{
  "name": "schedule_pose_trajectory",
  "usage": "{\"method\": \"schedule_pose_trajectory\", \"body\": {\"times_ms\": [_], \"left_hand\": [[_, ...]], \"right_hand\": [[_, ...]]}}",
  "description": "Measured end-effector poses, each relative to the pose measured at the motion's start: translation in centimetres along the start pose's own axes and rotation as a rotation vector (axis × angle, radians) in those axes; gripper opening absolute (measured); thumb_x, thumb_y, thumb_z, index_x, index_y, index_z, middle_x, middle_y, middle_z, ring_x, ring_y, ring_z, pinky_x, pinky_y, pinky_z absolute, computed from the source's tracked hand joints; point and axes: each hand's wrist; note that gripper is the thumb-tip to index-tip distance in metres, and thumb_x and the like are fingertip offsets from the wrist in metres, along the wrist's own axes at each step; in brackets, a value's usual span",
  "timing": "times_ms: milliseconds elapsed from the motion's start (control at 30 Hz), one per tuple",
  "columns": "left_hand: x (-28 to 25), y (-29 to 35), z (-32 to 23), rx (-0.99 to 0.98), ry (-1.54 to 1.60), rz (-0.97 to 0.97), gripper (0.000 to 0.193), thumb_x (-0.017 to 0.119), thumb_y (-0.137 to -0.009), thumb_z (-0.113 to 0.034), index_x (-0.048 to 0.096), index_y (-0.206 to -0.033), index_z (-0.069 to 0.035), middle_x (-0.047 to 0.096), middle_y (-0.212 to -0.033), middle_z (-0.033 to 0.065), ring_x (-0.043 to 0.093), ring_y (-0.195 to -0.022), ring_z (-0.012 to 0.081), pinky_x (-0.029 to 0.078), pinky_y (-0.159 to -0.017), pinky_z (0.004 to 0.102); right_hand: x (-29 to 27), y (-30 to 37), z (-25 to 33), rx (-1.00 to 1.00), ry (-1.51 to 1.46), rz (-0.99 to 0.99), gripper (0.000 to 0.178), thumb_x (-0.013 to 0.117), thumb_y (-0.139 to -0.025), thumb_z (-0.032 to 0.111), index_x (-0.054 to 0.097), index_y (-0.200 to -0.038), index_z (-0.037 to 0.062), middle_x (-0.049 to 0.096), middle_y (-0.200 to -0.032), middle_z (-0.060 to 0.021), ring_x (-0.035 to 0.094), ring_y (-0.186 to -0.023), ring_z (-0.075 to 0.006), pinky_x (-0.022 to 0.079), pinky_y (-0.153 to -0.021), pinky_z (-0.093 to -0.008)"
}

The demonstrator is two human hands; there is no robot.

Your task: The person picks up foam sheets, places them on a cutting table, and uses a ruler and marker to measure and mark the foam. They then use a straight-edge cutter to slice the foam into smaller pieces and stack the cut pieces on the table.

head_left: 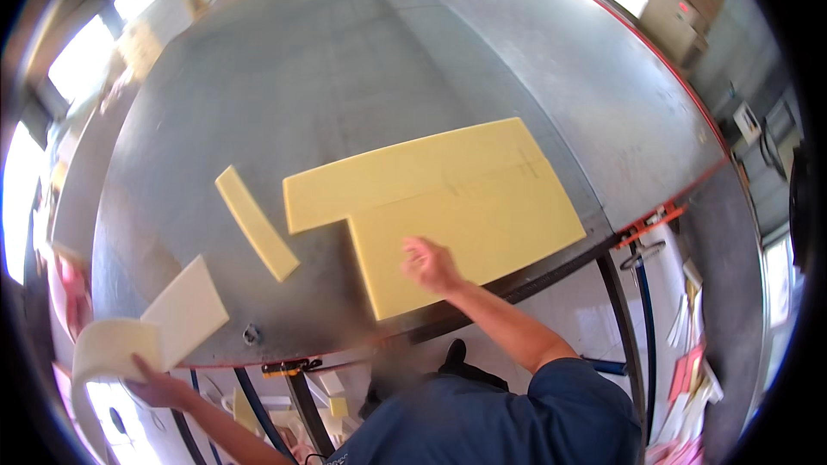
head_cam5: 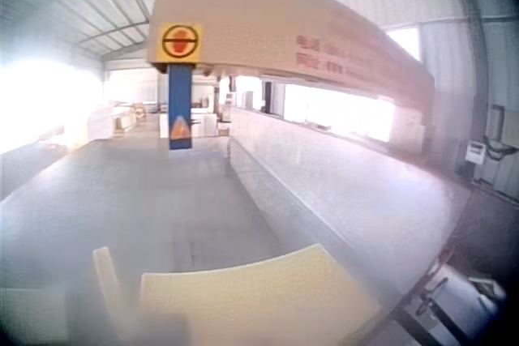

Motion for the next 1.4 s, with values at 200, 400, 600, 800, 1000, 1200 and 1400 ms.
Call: {"method": "schedule_pose_trajectory", "body": {"times_ms": [200, 400, 600, 800, 1000, 1200, 1400], "left_hand": [[-3.9, 33.2, -22.9, 0.317, 0.948, 0.472, 0.047, 0.071, -0.087, -0.014, 0.044, -0.12, 0.007, 0.056, -0.116, 0.0191, 0.058, -0.101, 0.0277, 0.051, -0.084, 0.041], [-9.9, 45.3, -37.5, 0.71, 1.247, 1.207, 0.024, 0.072, -0.081, -0.007, 0.05, -0.085, 0.002, 0.053, -0.083, 0.0161, 0.053, -0.069, 0.0267, 0.046, -0.06, 0.0364], [-7.1, 53.4, -43.0, 1.002, 1.384, 1.615, 0.057, 0.074, -0.081, -0.026, 0.053, -0.124, 0.004, 0.061, -0.111, 0.0214, 0.06, -0.1, 0.037, 0.05, -0.084, 0.0415], [6.0, 65.8, -32.9, 0.944, 0.544, 1.718, 0.08, 0.067, -0.084, -0.041, 0.032, -0.144, -0.001, 0.031, -0.15, 0.0198, 0.028, -0.139, 0.0354, 0.025, -0.113, 0.0458], [12.4, 74.1, -30.3, 1.131, 0.162, 1.755, 0.081, 0.053, -0.09, -0.05, 0.023, -0.15, -0.005, 0.016, -0.158, 0.0161, 0.012, -0.147, 0.0321, 0.012, -0.118, 0.0472], [14.4, 80.3, -30.9, 1.092, 0.033, 1.737, 0.076, 0.052, -0.091, -0.049, 0.025, -0.151, -0.009, 0.016, -0.159, 0.0137, 0.012, -0.147, 0.0315, 0.009, -0.118, 0.0486], [14.5, 81.8, -30.2, 1.064, -0.01, 1.703, 0.076, 0.057, -0.088, -0.045, 0.029, -0.15, -0.011, 0.019, -0.158, 0.0131, 0.014, -0.146, 0.0322, 0.01, -0.118, 0.0509]], "right_hand": [[-10.5, 6.5, 10.1, -0.732, 0.133, -0.257, 0.069, 0.069, -0.077, 0.017, 0.042, -0.139, 0.0015, 0.051, -0.136, -0.0189, 0.053, -0.122, -0.0365, 0.044, -0.101, -0.0434], [-22.6, 10.2, 4.9, -0.529, 0.172, -1.006, 0.046, 0.064, -0.086, 0.021, 0.055, -0.124, -0.004, 0.057, -0.126, -0.0239, 0.058, -0.113, -0.0401, 0.049, -0.094, -0.0445], [-30.8, 12.0, -7.8, 0.057, -0.531, -1.221, 0.035, 0.065, -0.088, 0.013, 0.058, -0.119, -0.0026, 0.064, -0.112, -0.0126, 0.063, -0.097, -0.0186, 0.052, -0.079, -0.0317], [-41.2, 10.0, -15.6, 0.225, -0.822, -0.905, 0.042, 0.061, -0.091, 0.013, 0.046, -0.129, 0.0009, 0.065, -0.111, -0.015, 0.069, -0.089, -0.0283, 0.055, -0.066, -0.0338], [-43.9, 6.0, -30.2, 0.477, -1.087, -0.985, 0.04, 0.059, -0.093, 0.011, 0.044, -0.129, 0.0008, 0.059, -0.117, -0.0143, 0.066, -0.094, -0.028, 0.061, -0.075, -0.0371], [-43.3, 4.4, -40.2, 0.827, -1.131, -1.011, 0.033, 0.06, -0.094, 0.013, 0.049, -0.121, -0.0015, 0.056, -0.121, -0.0155, 0.063, -0.1, -0.0296, 0.062, -0.079, -0.037], [-44.1, 6.0, -43.7, 1.175, -1.019, -0.769, 0.043, 0.059, -0.094, 0.034, 0.053, -0.112, -0.0035, 0.065, -0.091, -0.016, 0.068, -0.072, -0.0279, 0.06, -0.061, -0.0314]]}}
Point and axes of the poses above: each hand's wrist, its own y-axis away from the middle knuckle, its own x-axis out of the palm, z = x × y
